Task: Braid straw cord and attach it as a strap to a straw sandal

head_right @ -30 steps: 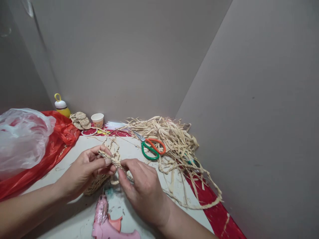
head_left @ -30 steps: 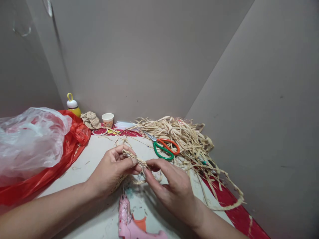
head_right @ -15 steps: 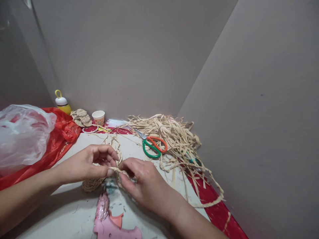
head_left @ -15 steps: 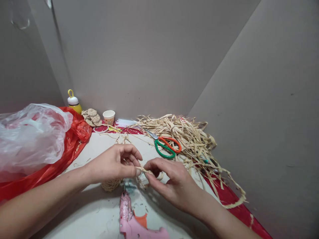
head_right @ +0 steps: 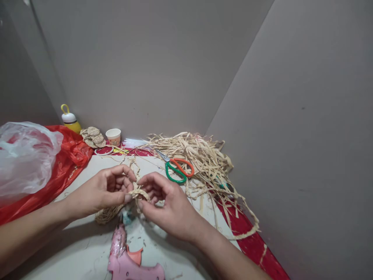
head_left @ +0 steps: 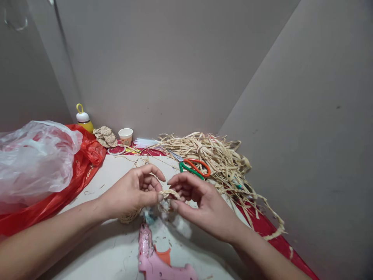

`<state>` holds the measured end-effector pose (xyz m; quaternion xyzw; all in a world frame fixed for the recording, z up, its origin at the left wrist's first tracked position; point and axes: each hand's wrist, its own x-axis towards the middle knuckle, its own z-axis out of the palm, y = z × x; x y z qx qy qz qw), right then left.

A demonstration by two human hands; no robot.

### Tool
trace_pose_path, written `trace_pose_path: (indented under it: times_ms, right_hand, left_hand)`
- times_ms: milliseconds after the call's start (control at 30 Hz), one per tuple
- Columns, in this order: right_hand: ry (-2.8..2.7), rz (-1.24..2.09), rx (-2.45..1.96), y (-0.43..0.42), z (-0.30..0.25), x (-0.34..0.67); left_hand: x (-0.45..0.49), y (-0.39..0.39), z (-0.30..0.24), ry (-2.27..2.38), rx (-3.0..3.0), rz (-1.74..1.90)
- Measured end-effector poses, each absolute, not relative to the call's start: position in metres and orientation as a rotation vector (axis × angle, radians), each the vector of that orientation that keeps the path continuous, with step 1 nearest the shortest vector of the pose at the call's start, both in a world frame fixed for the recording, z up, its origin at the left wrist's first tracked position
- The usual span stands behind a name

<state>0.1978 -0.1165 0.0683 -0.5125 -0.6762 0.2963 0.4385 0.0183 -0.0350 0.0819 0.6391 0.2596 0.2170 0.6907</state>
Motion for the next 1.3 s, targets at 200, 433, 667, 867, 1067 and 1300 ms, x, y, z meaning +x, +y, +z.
trace_pose_path:
  times_ms: [200,433,667,867,1067,1300]
  right_hand:
    - [-1.336,0.95,-1.18,-0.115,0.064,0.195]
    - [-1.063,1.077,-1.134,-0.112,0.061,0.188]
    - [-0.842,1.261,-1.009,-0.11,0.054,0.181]
    - [-0.689,1.303,-0.975,-0.111,0.052,0.175]
    - [-0.696,1.274,-0.998,-0.109,0.048,0.176]
    - [-0.67,1.3,-0.987,-0.108,0.046,0.175]
  left_hand:
    - [0.017,-0.035,0.079,0.579,1.326,0.599]
    - [0.021,-0.04,0.069,0.567,1.266,0.703]
    - [0.024,-0.043,0.058,0.54,1.307,0.826]
    - [0.025,-0.041,0.055,0.532,1.374,0.807]
    - [0.025,-0.04,0.062,0.56,1.379,0.752]
    - [0.026,-0.04,0.061,0.586,1.298,0.689]
